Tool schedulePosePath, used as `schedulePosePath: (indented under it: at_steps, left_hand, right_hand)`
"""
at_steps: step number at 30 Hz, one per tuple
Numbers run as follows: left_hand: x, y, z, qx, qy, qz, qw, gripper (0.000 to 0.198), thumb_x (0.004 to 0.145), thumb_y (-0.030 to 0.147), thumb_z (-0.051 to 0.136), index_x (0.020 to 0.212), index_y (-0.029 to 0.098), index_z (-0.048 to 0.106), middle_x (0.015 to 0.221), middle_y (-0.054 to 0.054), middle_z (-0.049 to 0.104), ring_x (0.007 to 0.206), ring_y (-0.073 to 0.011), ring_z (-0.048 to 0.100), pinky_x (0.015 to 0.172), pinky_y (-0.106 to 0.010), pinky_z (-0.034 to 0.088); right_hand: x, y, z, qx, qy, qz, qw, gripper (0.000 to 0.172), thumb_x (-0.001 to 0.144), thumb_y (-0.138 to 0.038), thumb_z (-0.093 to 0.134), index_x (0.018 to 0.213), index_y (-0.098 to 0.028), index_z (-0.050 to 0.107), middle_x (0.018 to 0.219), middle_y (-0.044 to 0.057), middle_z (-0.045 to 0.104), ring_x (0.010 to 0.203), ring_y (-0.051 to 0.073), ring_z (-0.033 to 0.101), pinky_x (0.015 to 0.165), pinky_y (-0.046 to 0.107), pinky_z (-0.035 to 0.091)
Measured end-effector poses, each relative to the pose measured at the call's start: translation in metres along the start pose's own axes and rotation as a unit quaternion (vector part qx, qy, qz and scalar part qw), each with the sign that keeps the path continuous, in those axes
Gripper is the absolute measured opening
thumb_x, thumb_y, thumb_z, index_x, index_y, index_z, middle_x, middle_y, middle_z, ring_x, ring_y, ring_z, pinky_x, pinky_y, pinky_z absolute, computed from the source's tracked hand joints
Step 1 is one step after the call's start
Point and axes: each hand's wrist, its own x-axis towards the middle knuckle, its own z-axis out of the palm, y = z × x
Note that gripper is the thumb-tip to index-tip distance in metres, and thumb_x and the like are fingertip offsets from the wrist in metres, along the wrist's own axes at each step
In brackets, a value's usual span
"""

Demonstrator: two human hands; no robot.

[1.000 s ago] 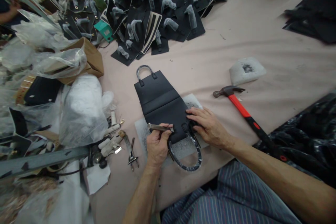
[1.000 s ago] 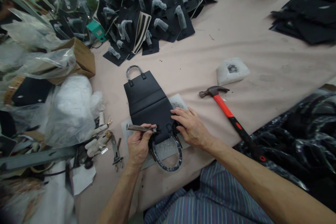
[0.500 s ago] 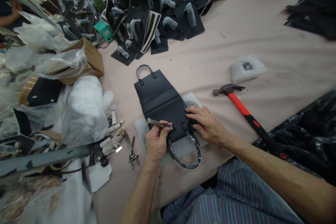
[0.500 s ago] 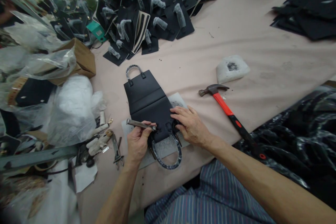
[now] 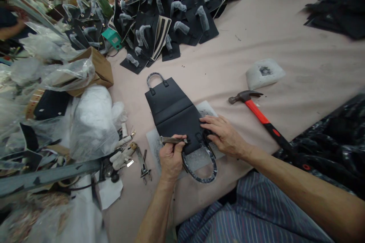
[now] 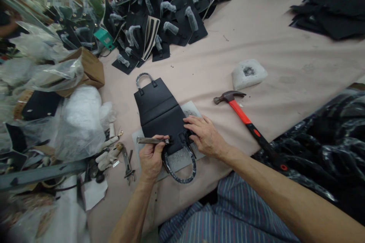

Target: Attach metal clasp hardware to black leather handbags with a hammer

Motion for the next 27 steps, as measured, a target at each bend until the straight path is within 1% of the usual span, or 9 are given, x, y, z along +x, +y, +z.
schedulePosePath:
  at_steps: [8, 11, 15, 22, 24, 27]
  left_hand:
    - [-0.003, -0.012, -0.004, 0.006, -0.009, 0.000, 1.000, 0.019, 0.093, 0.030, 0.065, 0.106, 0.020, 0.074, 0.101, -0.006, 0.079, 0.094, -0.0211, 0.075, 0.090, -0.035, 0.059]
    - [-0.003, -0.013, -0.003, 0.014, -0.008, 0.005, 1.000, 0.018, 0.093, 0.030, 0.065, 0.105, 0.021, 0.074, 0.101, -0.006, 0.079, 0.094, -0.0214, 0.075, 0.090, -0.035, 0.059]
    - [-0.003, -0.010, 0.000, 0.033, 0.001, 0.039, 0.999, 0.015, 0.092, 0.027, 0.066, 0.103, 0.020, 0.074, 0.099, -0.005, 0.080, 0.093, -0.0212, 0.076, 0.089, -0.034, 0.060]
    - [-0.006, -0.009, 0.004, 0.086, 0.004, 0.119, 0.989, 0.015, 0.092, 0.022, 0.065, 0.104, 0.020, 0.074, 0.101, -0.005, 0.080, 0.096, -0.0207, 0.076, 0.091, -0.033, 0.060]
    - [-0.005, -0.008, 0.005, 0.100, 0.009, 0.129, 0.987, 0.014, 0.092, 0.020, 0.065, 0.103, 0.019, 0.073, 0.099, -0.005, 0.080, 0.093, -0.0199, 0.077, 0.089, -0.032, 0.061]
    - [-0.003, -0.004, 0.005, 0.112, 0.012, 0.121, 0.986, 0.013, 0.092, 0.020, 0.064, 0.101, 0.018, 0.073, 0.096, -0.005, 0.080, 0.088, -0.0186, 0.077, 0.083, -0.029, 0.062]
  right_hand:
    - [0.000, 0.001, 0.000, -0.011, -0.007, -0.003, 1.000, 0.042, 0.089, -0.013, 0.054, 0.130, -0.023, 0.059, 0.146, 0.011, 0.058, 0.139, 0.031, 0.049, 0.115, 0.060, 0.033]
    - [0.000, 0.002, 0.000, -0.011, -0.011, -0.002, 1.000, 0.043, 0.089, -0.013, 0.053, 0.131, -0.023, 0.058, 0.147, 0.010, 0.057, 0.140, 0.031, 0.048, 0.115, 0.060, 0.033]
    - [0.001, 0.002, -0.001, -0.009, -0.013, -0.003, 1.000, 0.044, 0.089, -0.014, 0.053, 0.131, -0.023, 0.059, 0.147, 0.010, 0.057, 0.140, 0.031, 0.048, 0.115, 0.059, 0.034]
    - [0.002, 0.001, -0.001, -0.008, -0.004, -0.007, 1.000, 0.042, 0.089, -0.013, 0.053, 0.129, -0.021, 0.061, 0.146, 0.011, 0.058, 0.138, 0.031, 0.049, 0.113, 0.059, 0.035]
    - [0.002, 0.001, -0.001, -0.008, -0.003, -0.006, 1.000, 0.042, 0.089, -0.013, 0.053, 0.129, -0.021, 0.061, 0.146, 0.012, 0.059, 0.138, 0.032, 0.050, 0.113, 0.060, 0.035]
    - [0.001, 0.000, -0.001, -0.008, -0.004, -0.003, 1.000, 0.041, 0.089, -0.012, 0.053, 0.128, -0.020, 0.062, 0.145, 0.012, 0.059, 0.138, 0.032, 0.050, 0.113, 0.060, 0.033]
